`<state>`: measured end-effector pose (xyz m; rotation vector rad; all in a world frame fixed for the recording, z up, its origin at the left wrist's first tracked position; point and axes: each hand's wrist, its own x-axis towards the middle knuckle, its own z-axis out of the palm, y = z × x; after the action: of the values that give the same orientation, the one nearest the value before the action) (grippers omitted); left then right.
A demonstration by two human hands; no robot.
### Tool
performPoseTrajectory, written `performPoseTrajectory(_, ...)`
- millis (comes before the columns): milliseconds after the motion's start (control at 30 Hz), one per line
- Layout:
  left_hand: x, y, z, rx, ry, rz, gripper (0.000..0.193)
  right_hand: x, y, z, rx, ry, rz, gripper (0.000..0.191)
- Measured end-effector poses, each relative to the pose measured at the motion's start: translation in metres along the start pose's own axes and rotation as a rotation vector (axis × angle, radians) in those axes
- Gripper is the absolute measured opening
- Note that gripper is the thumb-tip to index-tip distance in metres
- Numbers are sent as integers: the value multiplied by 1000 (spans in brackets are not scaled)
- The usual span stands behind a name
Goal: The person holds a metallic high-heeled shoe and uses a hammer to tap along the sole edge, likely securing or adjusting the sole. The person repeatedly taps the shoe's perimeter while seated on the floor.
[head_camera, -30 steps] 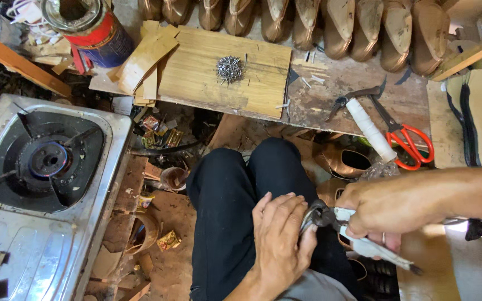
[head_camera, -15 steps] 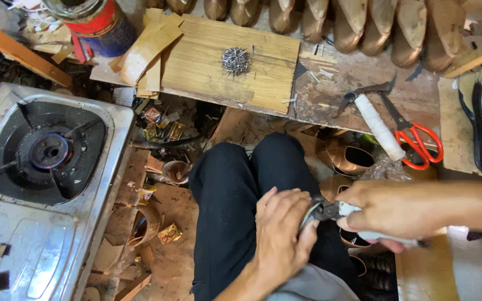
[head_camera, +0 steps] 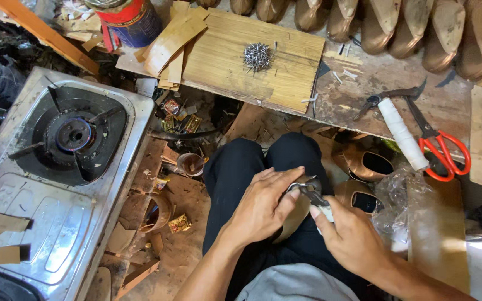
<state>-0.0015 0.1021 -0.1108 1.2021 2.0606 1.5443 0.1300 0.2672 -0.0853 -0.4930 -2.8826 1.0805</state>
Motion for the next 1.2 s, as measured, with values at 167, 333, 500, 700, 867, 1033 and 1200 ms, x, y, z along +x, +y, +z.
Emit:
performPoseTrajectory(167,0,3,4,1,-23,-14,43,-7,12,7,33,4,21,24)
performPoseTrajectory(333,7,4,7,54,-17,4,39,-6,20,7,13,24,-14,24)
performPoseTrajectory(500,11,2,6,121,-46,45,39,-4,31,9,15,-19,81,25)
performPoseTrajectory(700,15,-2,15,144,36,21,38,6,27,7,58,21,-61,23)
performPoseTrajectory(867,16,-1,29,151,111,-23,36,19,12,-33,50,-440,343,27)
performPoseTrajectory(1033,14,10,33,131,75,-7,38,24,11,-60,-84,-630,365,27)
performPoseTrajectory(1200,30,-9,10,-216,-251,-373,39,22,10,-44,-162,-457,153,27)
